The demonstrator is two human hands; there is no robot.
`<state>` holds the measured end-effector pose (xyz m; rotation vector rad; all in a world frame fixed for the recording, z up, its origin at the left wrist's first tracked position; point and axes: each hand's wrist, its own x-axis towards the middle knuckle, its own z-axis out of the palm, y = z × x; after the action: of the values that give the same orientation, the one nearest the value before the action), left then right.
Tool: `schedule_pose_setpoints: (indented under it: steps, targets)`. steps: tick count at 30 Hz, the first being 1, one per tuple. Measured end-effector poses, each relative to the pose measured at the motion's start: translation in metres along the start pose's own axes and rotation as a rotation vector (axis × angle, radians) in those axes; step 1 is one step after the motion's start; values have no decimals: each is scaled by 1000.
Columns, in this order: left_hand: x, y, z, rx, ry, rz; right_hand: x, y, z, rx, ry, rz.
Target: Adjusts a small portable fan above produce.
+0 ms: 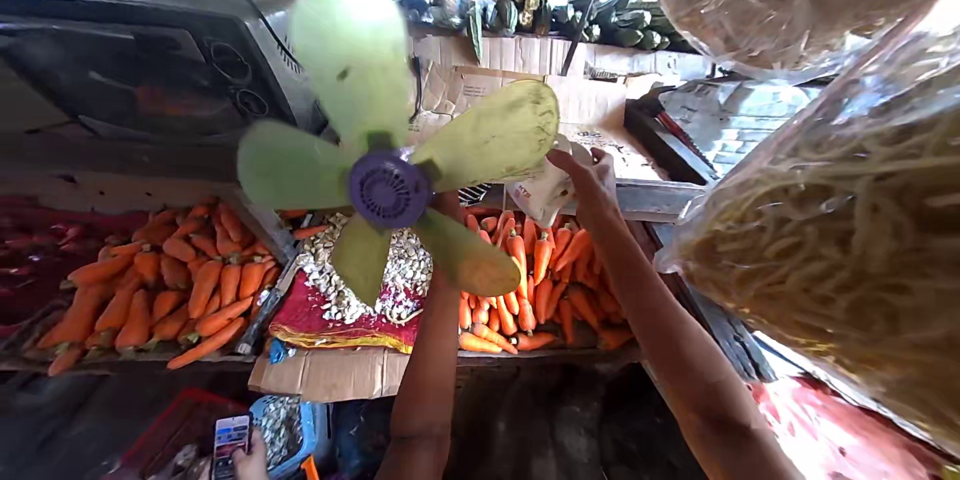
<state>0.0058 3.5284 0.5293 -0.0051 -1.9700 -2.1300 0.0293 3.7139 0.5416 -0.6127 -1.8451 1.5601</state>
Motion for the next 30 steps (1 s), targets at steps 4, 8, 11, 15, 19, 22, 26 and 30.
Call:
schedule_pose_setpoints:
  steps: [4, 8, 11, 15, 19, 22, 26, 30]
  targets:
    - [18, -47, -3, -448, 109, 128, 10, -17, 16, 25, -174, -220]
    - [8, -18, -19, -378, 228, 207, 1, -28, 28, -94, -261, -263]
    - [3, -6, -35, 196, 216, 249, -6, -36, 32, -135, -359, -254]
    - [9, -2, -43, -74, 109, 435, 0, -48, 35, -67, -459, -241]
    - [21, -9, -47, -2, 80, 467, 14, -54, 39, -127, -493, -153]
    - [30, -13, -50, -13, -9, 557, 26, -50, 41, -181, -511, -111]
    - [56, -23, -48, -535, -189, 660, 24, -46, 45, -159, -550, -80]
    - [49, -28, -42, -182, 71, 521, -6, -44, 51, -9, -383, -101]
